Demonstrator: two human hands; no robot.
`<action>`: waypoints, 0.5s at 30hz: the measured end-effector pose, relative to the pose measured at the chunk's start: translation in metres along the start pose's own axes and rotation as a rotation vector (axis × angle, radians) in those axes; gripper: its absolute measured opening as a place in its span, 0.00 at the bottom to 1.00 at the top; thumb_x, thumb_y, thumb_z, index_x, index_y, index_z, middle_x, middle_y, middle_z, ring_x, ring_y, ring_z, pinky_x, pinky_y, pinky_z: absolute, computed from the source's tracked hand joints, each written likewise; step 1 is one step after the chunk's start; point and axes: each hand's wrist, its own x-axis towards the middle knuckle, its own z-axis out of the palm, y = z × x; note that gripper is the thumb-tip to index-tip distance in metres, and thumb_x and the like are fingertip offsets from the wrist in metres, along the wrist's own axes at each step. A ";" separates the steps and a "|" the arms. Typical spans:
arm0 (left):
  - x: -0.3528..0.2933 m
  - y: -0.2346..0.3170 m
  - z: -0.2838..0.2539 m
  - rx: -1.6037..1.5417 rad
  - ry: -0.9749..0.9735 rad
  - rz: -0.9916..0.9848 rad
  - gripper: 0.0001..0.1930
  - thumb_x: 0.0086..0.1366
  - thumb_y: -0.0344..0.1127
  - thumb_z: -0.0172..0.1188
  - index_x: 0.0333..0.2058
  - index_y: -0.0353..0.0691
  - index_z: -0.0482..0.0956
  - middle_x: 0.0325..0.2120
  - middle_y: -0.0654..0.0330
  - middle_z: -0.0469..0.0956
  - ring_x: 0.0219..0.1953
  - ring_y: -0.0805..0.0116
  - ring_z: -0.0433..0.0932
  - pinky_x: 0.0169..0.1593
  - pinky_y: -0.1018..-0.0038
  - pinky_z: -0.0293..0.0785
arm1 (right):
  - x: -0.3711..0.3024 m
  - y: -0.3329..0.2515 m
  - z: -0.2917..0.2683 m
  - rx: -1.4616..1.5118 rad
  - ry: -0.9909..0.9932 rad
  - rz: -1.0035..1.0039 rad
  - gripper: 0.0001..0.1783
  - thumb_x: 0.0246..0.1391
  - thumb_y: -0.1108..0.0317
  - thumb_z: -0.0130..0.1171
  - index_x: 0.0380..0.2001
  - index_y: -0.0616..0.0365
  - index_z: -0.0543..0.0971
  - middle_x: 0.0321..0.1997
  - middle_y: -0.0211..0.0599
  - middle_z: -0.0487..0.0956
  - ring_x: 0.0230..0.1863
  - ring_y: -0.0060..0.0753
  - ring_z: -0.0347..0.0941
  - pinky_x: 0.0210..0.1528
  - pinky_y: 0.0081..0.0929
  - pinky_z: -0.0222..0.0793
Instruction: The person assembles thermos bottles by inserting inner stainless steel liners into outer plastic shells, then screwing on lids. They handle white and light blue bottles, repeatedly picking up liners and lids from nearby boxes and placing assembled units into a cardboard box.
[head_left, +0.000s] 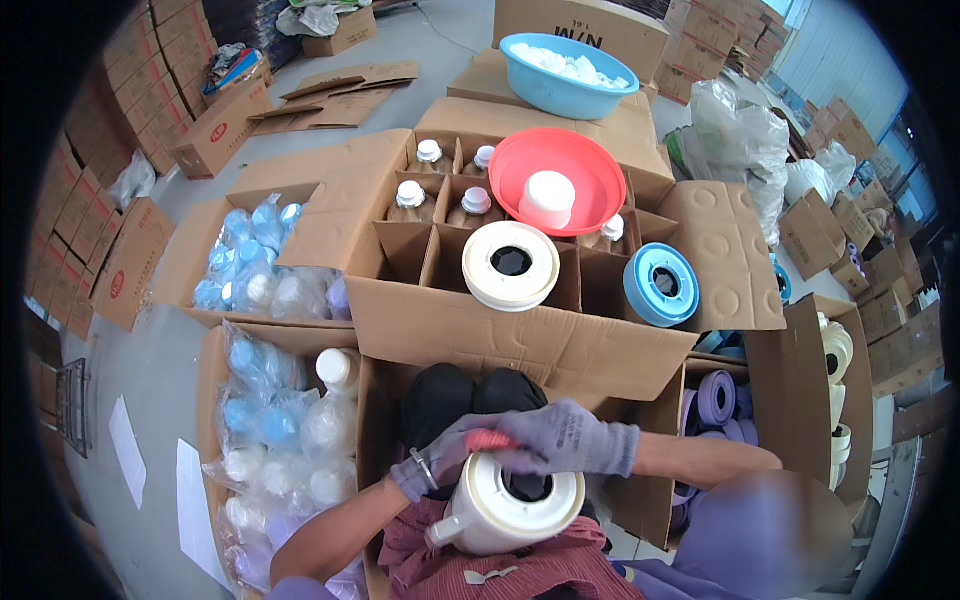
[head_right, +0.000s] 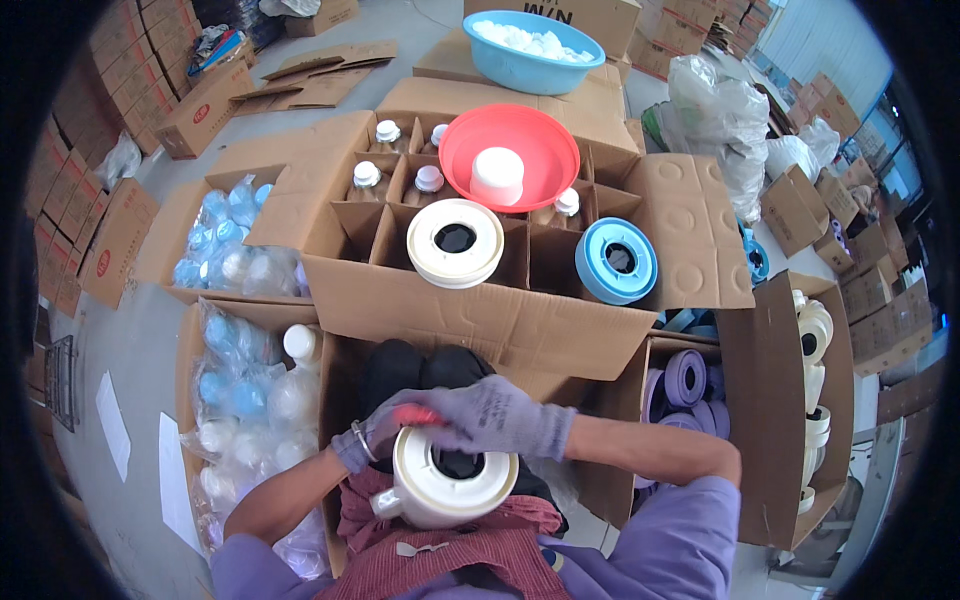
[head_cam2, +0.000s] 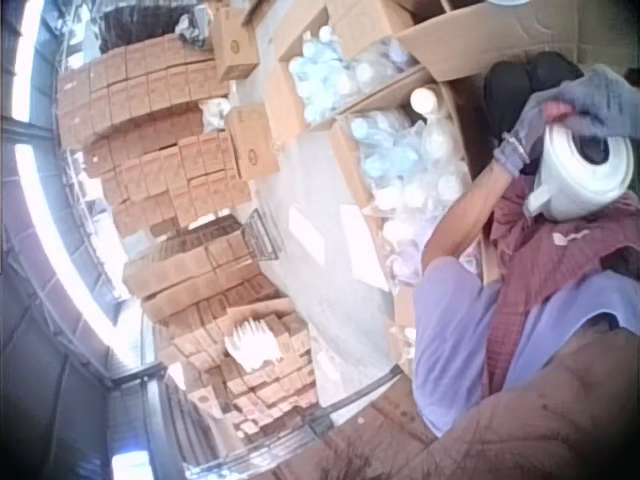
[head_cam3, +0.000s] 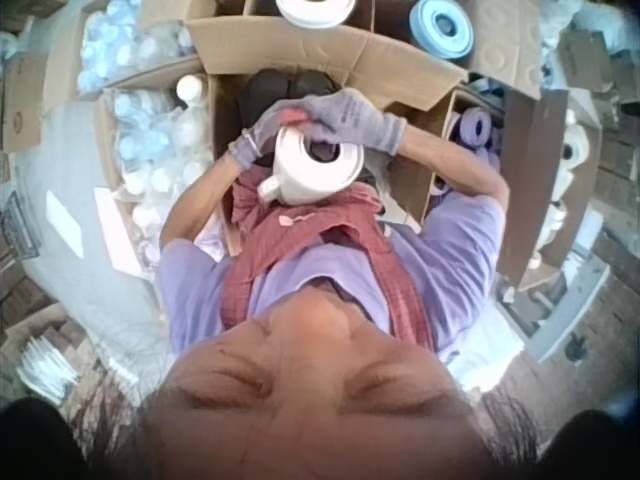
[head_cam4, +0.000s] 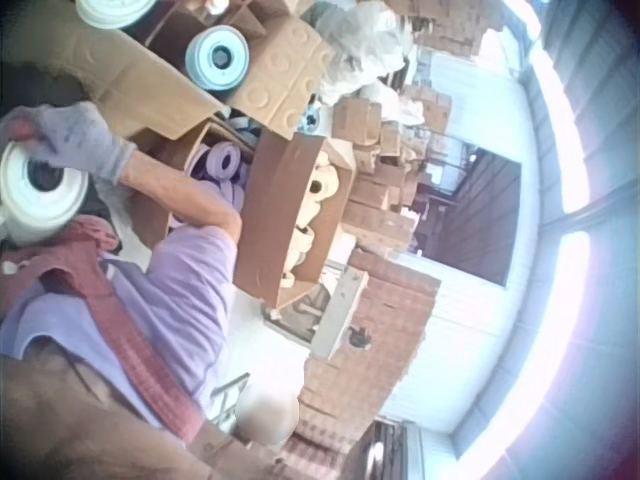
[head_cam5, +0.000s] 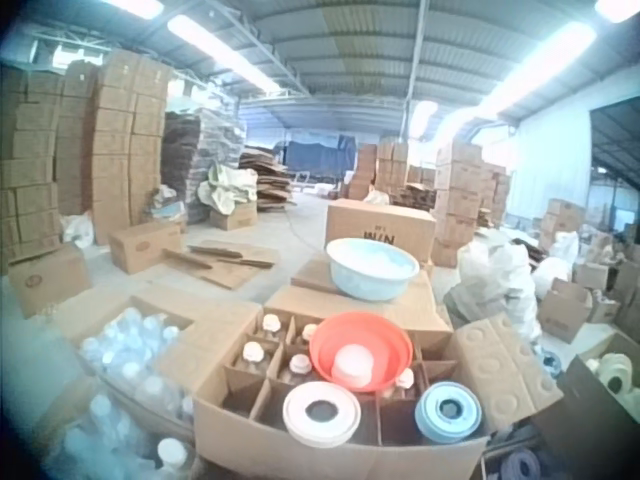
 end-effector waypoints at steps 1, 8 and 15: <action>0.002 -0.006 -0.001 0.044 -0.037 0.039 0.19 0.61 0.34 0.62 0.50 0.35 0.78 0.48 0.55 0.78 0.48 0.63 0.78 0.52 0.70 0.74 | 0.009 -0.002 -0.001 -0.011 -0.022 -0.224 0.17 0.59 0.49 0.59 0.33 0.50 0.72 0.22 0.38 0.76 0.22 0.44 0.75 0.24 0.36 0.70; 0.033 -0.014 0.007 -0.402 -0.417 -0.275 0.21 0.61 0.36 0.59 0.51 0.31 0.78 0.49 0.53 0.79 0.50 0.62 0.78 0.56 0.69 0.72 | 0.039 -0.007 0.036 0.352 -0.022 -0.632 0.11 0.52 0.54 0.64 0.26 0.48 0.79 0.21 0.30 0.76 0.24 0.37 0.76 0.27 0.30 0.73; 0.046 0.003 -0.014 -0.670 -0.272 -0.312 0.24 0.62 0.38 0.57 0.52 0.28 0.77 0.49 0.50 0.79 0.52 0.61 0.78 0.60 0.69 0.70 | 0.029 0.017 -0.039 0.611 0.322 0.297 0.15 0.64 0.58 0.56 0.44 0.58 0.74 0.26 0.32 0.76 0.21 0.24 0.74 0.24 0.23 0.72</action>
